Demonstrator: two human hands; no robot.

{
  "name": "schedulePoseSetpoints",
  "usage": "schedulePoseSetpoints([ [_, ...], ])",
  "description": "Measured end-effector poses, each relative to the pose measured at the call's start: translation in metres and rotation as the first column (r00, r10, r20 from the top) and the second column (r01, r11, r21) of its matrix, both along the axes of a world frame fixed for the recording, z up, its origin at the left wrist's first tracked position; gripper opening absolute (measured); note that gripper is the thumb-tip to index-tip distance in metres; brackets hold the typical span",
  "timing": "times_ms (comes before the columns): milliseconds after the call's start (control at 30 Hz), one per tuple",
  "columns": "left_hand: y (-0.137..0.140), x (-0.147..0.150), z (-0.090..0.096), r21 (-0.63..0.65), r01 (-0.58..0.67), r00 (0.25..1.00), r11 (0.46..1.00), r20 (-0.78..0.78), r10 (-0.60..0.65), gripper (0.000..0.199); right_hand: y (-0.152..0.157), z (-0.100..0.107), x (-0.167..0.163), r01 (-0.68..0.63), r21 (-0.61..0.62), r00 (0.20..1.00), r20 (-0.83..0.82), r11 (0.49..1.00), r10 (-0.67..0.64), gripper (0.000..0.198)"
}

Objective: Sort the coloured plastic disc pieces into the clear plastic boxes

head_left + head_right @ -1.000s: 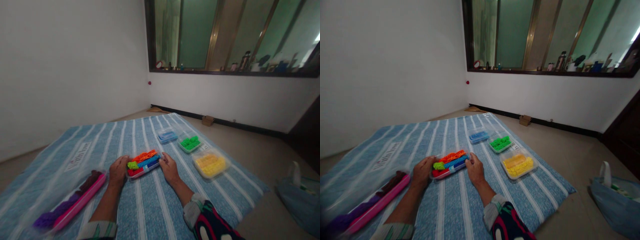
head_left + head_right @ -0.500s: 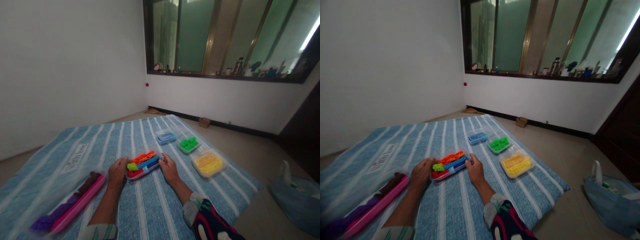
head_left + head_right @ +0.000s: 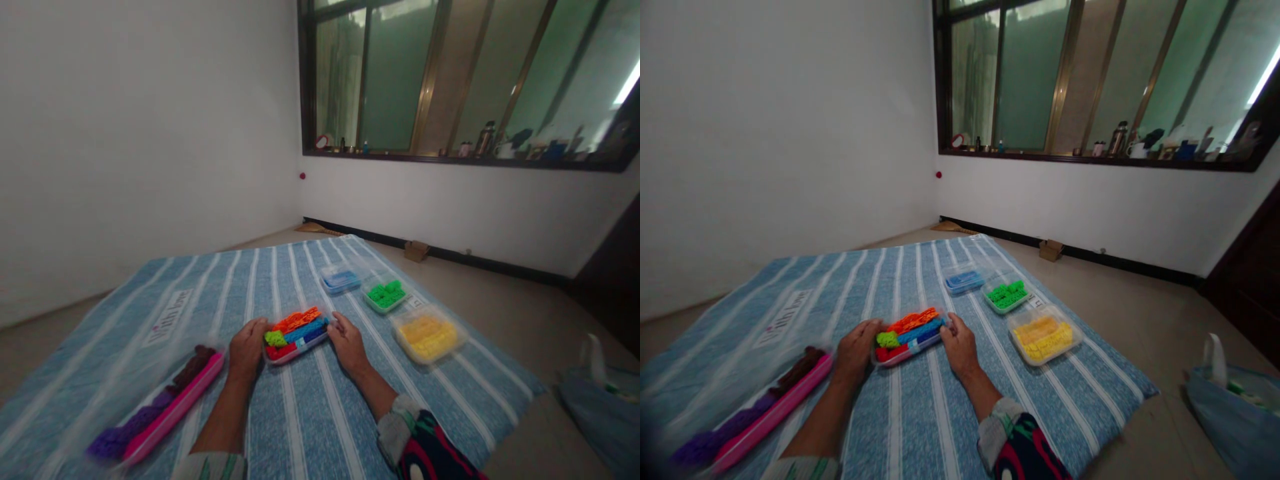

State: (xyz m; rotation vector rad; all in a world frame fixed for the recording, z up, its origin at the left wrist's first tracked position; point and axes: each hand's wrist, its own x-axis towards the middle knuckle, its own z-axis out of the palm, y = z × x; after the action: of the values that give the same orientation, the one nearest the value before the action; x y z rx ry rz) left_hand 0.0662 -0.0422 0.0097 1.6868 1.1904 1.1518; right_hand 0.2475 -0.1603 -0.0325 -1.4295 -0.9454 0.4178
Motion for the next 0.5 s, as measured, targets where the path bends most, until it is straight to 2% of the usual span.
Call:
schedulePoseSetpoints([
  [500,0.0012,0.0001,0.0045,-0.05,-0.029,1.0,0.998,0.008,0.029,0.034,-0.0039,0.0049,-0.0029,-0.04,-0.006,0.994,-0.101,0.999,0.039,0.051],
])
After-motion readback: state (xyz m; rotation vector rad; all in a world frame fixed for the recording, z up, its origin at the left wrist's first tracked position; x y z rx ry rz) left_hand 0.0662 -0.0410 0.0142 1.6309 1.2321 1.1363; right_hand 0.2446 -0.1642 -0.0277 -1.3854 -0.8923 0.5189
